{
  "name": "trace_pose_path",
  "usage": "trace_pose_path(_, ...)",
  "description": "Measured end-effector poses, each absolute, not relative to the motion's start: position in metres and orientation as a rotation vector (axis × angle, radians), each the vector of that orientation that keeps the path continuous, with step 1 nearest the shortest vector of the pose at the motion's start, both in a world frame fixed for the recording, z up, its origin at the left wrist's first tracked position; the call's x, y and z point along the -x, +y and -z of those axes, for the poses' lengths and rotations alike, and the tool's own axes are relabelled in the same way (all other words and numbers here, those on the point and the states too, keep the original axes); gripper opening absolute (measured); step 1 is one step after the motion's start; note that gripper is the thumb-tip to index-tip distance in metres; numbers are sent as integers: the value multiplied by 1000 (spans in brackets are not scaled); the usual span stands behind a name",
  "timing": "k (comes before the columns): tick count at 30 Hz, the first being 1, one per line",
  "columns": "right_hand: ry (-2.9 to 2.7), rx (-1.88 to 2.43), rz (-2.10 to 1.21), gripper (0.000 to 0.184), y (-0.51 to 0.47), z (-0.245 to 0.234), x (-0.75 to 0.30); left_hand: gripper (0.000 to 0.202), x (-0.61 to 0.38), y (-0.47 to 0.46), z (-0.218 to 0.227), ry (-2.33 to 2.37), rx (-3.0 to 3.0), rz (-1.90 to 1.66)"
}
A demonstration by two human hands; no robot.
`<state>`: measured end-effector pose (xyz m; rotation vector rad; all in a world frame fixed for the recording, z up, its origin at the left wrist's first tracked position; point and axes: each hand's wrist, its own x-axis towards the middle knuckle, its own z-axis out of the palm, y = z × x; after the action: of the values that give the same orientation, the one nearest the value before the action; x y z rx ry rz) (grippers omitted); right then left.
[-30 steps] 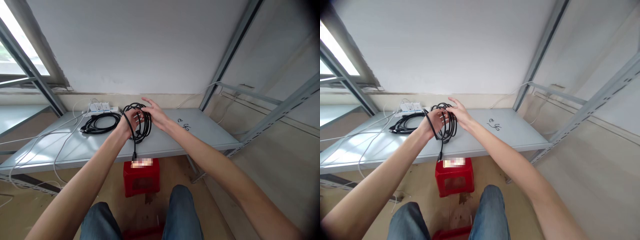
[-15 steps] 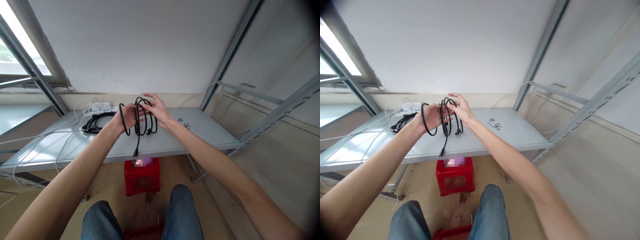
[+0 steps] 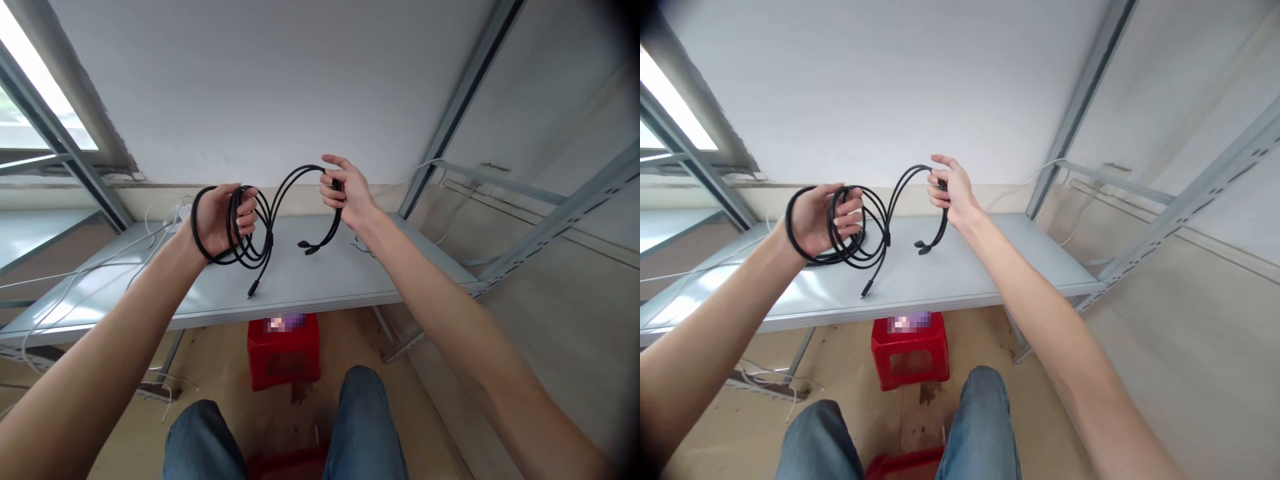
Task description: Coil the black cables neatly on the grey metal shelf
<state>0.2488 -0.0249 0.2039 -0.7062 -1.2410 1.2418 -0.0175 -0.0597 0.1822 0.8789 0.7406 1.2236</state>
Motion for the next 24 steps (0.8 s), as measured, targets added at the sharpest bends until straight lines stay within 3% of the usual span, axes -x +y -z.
trace_pose_path(10, -1194, 707, -1054, 17, -22, -219, -280, 23, 47, -74, -202, 725, -847, -1307)
trace_pose_path(16, -1038, 695, -870, 21, -8, -206, -295, 25, 53, -79, -205, 675, -793, -1398)
trace_pose_path(24, -917, 679, -754, 18, 2, -196, -324, 49, 68, -84, -205, 578, -918, -1476)
